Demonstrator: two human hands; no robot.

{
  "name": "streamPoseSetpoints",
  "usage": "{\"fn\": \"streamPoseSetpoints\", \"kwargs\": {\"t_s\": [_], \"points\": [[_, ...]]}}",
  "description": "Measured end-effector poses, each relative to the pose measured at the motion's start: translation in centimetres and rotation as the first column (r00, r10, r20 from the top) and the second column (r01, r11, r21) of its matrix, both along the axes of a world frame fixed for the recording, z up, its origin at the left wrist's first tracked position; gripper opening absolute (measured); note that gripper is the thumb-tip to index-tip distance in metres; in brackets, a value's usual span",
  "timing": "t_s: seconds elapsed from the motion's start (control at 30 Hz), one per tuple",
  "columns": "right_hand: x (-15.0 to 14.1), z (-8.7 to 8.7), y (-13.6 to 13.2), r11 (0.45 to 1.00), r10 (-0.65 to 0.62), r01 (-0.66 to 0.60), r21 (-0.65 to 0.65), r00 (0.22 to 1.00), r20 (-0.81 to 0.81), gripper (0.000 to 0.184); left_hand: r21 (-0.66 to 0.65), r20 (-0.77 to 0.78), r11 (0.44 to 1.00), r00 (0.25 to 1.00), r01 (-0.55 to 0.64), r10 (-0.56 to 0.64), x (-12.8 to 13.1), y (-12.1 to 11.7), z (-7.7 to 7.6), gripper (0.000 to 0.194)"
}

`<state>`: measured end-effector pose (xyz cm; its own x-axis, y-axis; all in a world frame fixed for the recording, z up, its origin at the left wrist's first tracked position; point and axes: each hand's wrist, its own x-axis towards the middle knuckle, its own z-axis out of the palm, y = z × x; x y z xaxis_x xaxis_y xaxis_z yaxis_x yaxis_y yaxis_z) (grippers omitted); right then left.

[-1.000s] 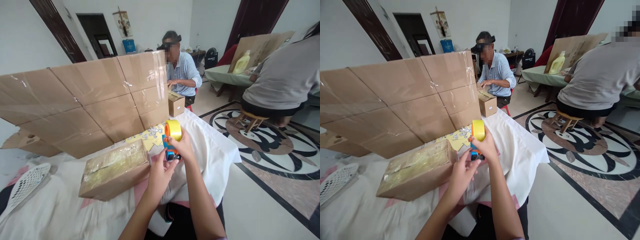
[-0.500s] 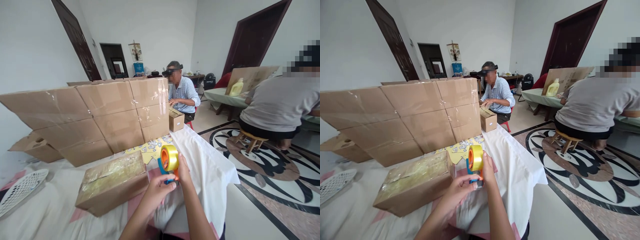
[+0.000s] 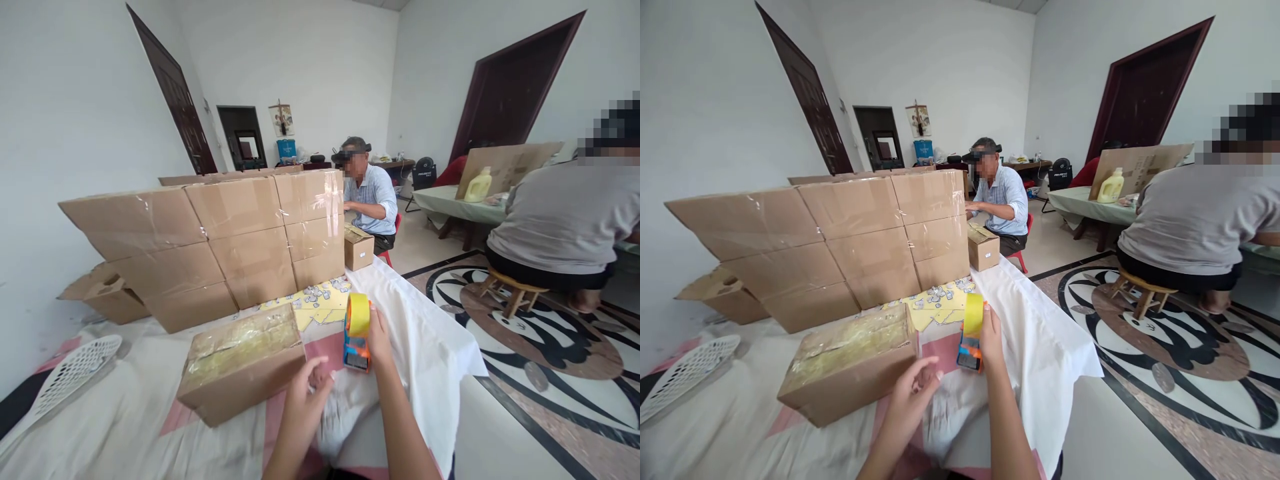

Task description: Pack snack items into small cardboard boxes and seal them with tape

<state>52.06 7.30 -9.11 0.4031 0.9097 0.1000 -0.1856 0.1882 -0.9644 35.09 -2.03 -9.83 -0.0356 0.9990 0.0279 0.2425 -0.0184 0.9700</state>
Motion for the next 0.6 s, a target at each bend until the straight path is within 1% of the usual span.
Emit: {"fn": "streamPoseSetpoints", "kwargs": {"t_s": [0.07, 0.13, 0.17, 0.23, 0.3, 0.4, 0.47, 0.53, 0.6], "points": [[-0.6, -0.1, -0.8, 1.0, 0.021, -0.02, -0.007, 0.998, 0.064, 0.046, 0.056, -0.108, 0.997, 0.993, -0.046, 0.052, 0.1, 0.4, 0.5, 0.058], [-1.4, -0.2, -1.7, 1.0, 0.019, -0.019, -0.004, 0.991, 0.13, 0.046, 0.076, -0.229, 0.997, 0.972, -0.032, 0.049, 0.5, 0.6, 0.6, 0.052], [-1.7, -0.3, -2.0, 0.999, 0.029, -0.031, 0.009, 0.987, 0.156, 0.046, 0.093, -0.277, 0.995, 0.96, -0.019, 0.044, 0.7, 0.6, 0.4, 0.048], [-2.1, -0.3, -2.6, 0.995, 0.074, -0.086, 0.053, 0.978, 0.193, 0.046, 0.14, -0.319, 0.99, 0.947, 0.0, 0.045, 1.2, 0.6, -0.6, 0.044], [-2.1, -0.1, -3.0, 0.987, 0.107, -0.13, 0.093, 0.969, 0.222, 0.046, 0.167, -0.311, 0.986, 0.948, -0.013, 0.065, 1.4, 0.6, -1.9, 0.043], [-1.8, 0.2, -3.3, 0.988, 0.109, -0.129, 0.082, 0.969, 0.22, 0.048, 0.145, -0.264, 0.989, 0.963, -0.025, 0.063, 1.6, 0.7, -3.5, 0.044], [-1.8, 0.3, -3.4, 0.991, 0.094, -0.112, 0.078, 0.974, 0.206, 0.049, 0.122, -0.215, 0.992, 0.976, -0.018, 0.044, 1.7, 0.7, -3.7, 0.043], [-2.1, 0.3, -3.6, 0.988, 0.091, -0.115, 0.099, 0.971, 0.219, 0.048, 0.095, -0.147, 0.995, 0.989, 0.003, 0.011, 2.0, 0.8, -3.4, 0.042], [-2.5, 0.3, -3.7, 0.984, 0.097, -0.132, 0.123, 0.962, 0.257, 0.046, 0.066, -0.045, 0.997, 0.998, 0.047, -0.044, 2.2, 0.8, -2.9, 0.043]]}}
